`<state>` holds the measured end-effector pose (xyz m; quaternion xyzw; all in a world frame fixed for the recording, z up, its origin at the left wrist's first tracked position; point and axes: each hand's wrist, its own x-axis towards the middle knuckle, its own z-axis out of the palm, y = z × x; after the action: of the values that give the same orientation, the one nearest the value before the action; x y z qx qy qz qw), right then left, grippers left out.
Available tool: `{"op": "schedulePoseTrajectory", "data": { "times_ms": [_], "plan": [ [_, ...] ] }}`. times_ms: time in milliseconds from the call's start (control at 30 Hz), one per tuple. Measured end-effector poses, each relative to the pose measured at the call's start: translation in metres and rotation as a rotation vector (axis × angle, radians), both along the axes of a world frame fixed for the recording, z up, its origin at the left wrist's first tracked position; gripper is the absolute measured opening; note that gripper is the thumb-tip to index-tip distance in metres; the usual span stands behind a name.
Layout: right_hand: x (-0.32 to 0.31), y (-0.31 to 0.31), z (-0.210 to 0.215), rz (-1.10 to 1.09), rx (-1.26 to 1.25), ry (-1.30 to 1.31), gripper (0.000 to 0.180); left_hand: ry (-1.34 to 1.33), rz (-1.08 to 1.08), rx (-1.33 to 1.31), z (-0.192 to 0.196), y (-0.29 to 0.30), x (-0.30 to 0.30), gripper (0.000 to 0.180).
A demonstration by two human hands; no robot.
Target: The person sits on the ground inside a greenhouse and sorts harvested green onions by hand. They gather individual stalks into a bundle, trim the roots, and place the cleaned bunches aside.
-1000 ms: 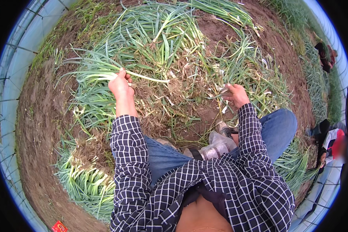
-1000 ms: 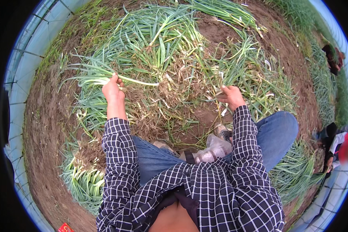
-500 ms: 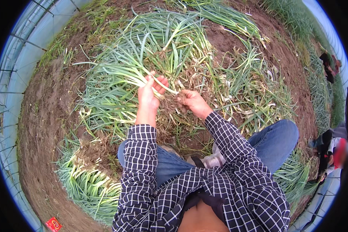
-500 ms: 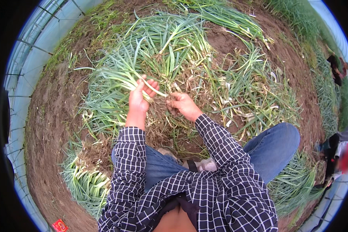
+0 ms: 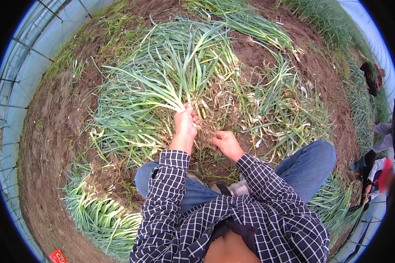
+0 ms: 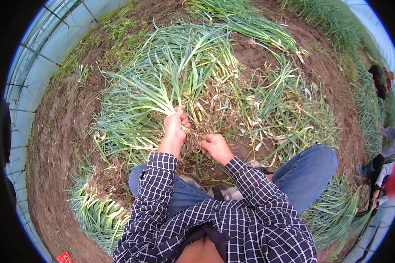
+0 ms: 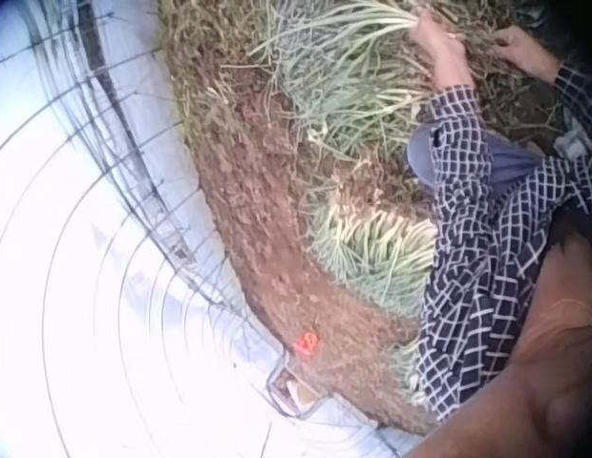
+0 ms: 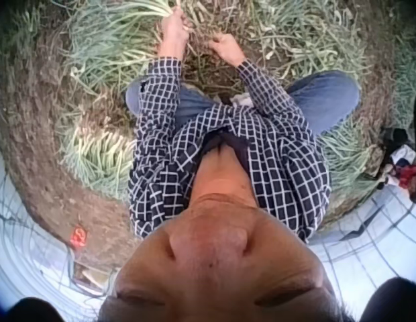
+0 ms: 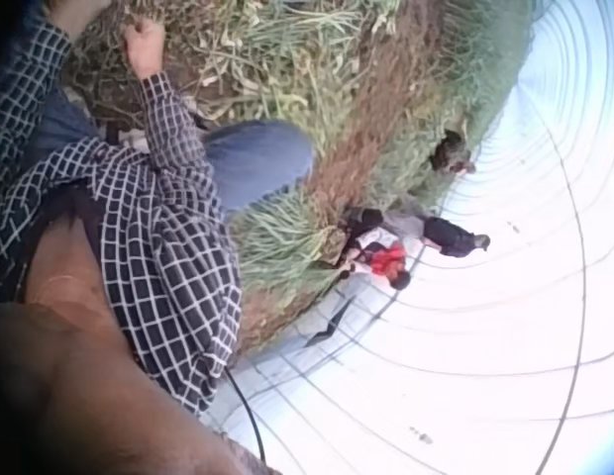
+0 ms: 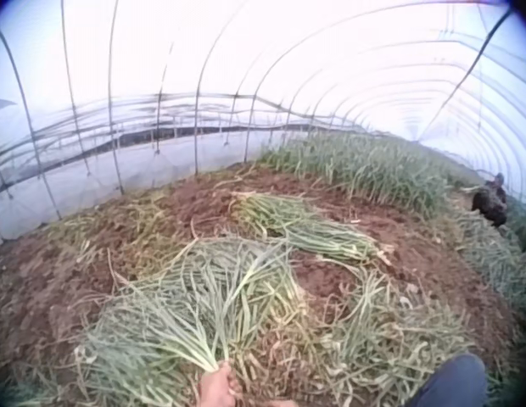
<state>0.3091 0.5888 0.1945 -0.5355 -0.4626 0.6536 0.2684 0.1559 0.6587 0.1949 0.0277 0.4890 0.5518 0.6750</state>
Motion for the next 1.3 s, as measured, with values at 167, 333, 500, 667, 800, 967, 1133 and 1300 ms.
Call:
{"op": "schedulePoseTrajectory", "data": {
  "times_ms": [167, 333, 500, 667, 800, 967, 1133, 1300],
  "plan": [
    [0.005, -0.018, -0.008, -0.036, -0.055, -0.024, 0.021, 0.051, -0.062, -0.044, -0.002, -0.006, 0.008, 0.012],
    [0.044, -0.044, -0.027, -0.150, -0.134, -0.159, 0.026, 0.224, -0.007, 0.018, 0.000, 0.005, -0.014, 0.013],
    [0.035, 0.046, -0.004, -0.200, 0.198, -0.065, 0.025, 0.255, -0.119, 0.017, 0.001, -0.017, 0.011, 0.014],
    [-0.009, 0.126, 0.000, -0.055, 0.493, -0.392, 0.035, 0.317, -0.195, 0.043, 0.003, -0.021, 0.021, 0.011],
    [-0.027, 0.128, 0.005, 0.093, 0.710, -0.694, 0.025, 0.277, -0.222, 0.022, 0.006, -0.026, 0.019, 0.009],
    [-0.015, 0.129, 0.004, 0.226, 0.888, -0.776, 0.019, 0.015, -0.260, 0.009, 0.012, -0.025, 0.011, 0.015],
    [0.067, 0.190, -0.026, -0.113, 0.673, -1.133, 0.021, -0.062, -0.213, 0.009, 0.051, -0.023, 0.006, 0.013],
    [0.215, 0.213, -0.042, -0.085, 0.047, -1.557, 0.045, -0.036, 0.248, 0.353, 0.086, -0.013, -0.085, 0.025]
  ]
}}
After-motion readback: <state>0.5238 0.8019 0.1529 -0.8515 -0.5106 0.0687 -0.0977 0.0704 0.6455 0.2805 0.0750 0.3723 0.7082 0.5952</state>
